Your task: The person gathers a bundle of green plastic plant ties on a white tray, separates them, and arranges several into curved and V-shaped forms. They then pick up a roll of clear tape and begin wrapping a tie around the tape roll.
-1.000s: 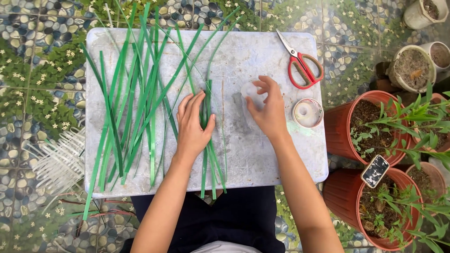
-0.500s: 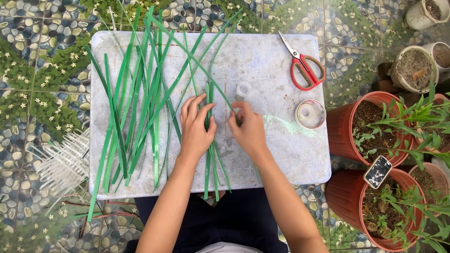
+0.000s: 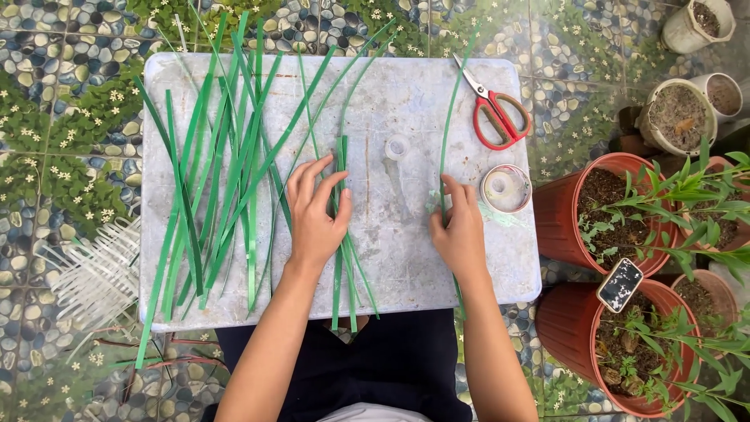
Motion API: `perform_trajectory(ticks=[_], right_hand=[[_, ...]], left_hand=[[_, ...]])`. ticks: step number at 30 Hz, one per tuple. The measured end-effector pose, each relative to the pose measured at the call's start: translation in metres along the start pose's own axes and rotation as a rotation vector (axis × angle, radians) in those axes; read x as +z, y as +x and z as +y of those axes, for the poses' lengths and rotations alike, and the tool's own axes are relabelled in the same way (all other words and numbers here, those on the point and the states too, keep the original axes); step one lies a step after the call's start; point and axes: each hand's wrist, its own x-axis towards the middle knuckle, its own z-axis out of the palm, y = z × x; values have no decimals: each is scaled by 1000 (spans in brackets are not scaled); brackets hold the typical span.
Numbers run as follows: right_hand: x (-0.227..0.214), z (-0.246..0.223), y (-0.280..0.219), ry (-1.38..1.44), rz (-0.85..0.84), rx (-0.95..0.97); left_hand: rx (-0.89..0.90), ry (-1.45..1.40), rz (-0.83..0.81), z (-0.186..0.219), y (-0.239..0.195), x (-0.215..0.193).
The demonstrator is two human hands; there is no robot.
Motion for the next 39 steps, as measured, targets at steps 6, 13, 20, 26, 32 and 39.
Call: perform_trajectory(ticks=[6, 13, 20, 26, 32, 39], right_hand=[[6, 25, -1, 30, 99, 4], [6, 33, 4, 84, 104, -8], [5, 24, 3, 87, 122, 9], [2, 10, -17, -25, 100, -30], [-5, 18, -29, 55, 78, -4], [-3, 27, -30, 138, 108, -25]], left_hand=[[70, 143, -108, 22, 20, 17], [-26, 338, -332, 13, 50, 73], [-79, 260, -363, 19, 55, 97], [-111, 160, -347, 31, 54, 102], [-175, -31, -334, 30, 51, 101], [-228, -117, -439, 16, 53, 110]])
